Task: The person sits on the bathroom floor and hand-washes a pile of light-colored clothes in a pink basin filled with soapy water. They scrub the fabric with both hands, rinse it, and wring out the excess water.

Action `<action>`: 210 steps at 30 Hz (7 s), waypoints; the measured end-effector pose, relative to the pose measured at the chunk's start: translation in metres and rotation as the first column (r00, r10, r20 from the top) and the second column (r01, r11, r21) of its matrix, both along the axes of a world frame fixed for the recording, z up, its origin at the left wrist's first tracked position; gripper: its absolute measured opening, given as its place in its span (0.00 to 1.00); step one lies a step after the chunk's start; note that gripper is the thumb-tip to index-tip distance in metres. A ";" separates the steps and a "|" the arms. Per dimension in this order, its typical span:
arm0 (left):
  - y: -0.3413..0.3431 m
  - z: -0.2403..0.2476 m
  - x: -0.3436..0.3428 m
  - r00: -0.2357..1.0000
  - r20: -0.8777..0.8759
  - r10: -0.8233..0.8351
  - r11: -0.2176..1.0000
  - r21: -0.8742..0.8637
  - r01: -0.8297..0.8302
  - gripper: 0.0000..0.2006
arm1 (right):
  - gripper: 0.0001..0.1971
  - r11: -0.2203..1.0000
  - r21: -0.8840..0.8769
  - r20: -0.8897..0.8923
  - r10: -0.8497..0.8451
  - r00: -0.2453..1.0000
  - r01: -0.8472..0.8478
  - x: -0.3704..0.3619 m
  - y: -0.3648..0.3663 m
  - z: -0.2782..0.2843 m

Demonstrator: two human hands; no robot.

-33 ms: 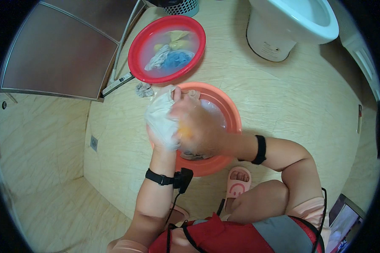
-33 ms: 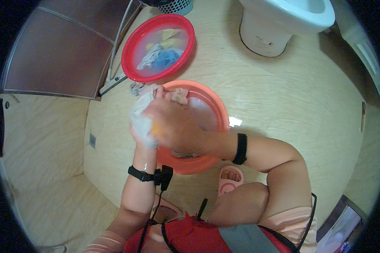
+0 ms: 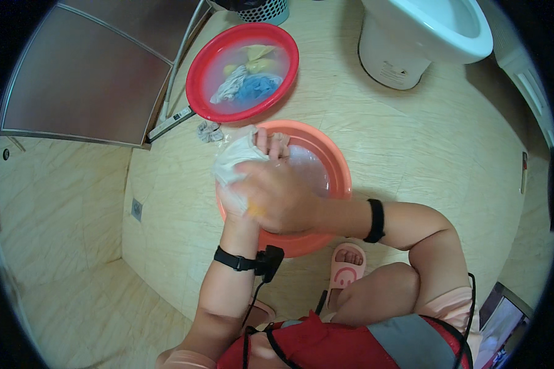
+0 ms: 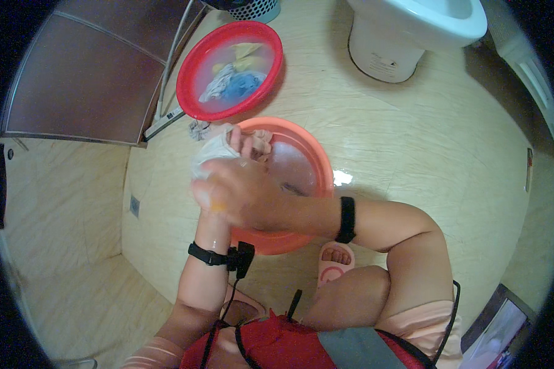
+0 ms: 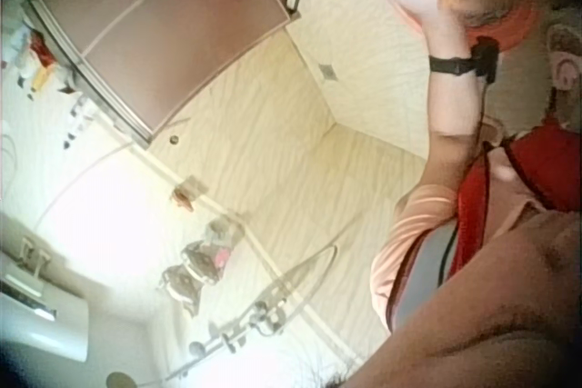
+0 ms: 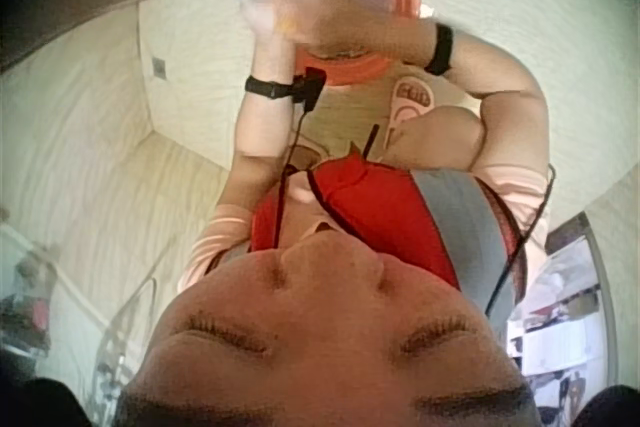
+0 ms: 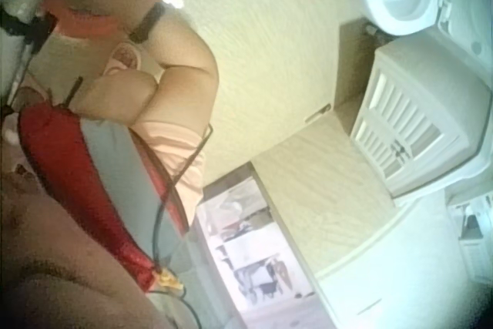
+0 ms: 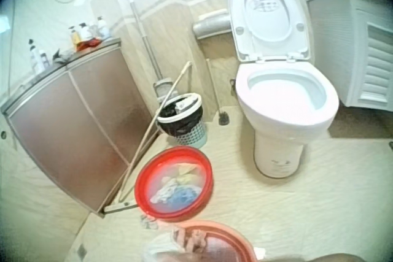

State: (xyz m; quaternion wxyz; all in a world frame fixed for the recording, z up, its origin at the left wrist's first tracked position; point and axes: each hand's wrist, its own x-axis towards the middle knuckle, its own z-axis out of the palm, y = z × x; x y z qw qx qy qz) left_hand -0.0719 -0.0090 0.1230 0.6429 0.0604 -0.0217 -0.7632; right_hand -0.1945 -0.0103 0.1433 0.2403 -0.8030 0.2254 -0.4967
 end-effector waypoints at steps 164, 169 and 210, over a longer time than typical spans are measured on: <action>0.040 0.050 0.048 0.240 0.931 -0.276 0.911 0.174 0.374 0.15 | 0.05 0.266 0.660 0.709 0.092 0.700 -0.703 -0.014 -0.023 0.046; 0.043 0.005 0.061 0.286 0.927 -0.241 0.909 0.112 0.401 0.18 | 0.05 0.303 0.664 0.734 -0.093 0.672 -0.683 -0.023 -0.029 0.071; 0.045 0.029 0.065 0.996 0.067 -0.055 0.937 0.348 0.028 0.18 | 0.15 0.921 -0.359 -0.656 -0.365 0.660 0.153 0.117 0.038 0.013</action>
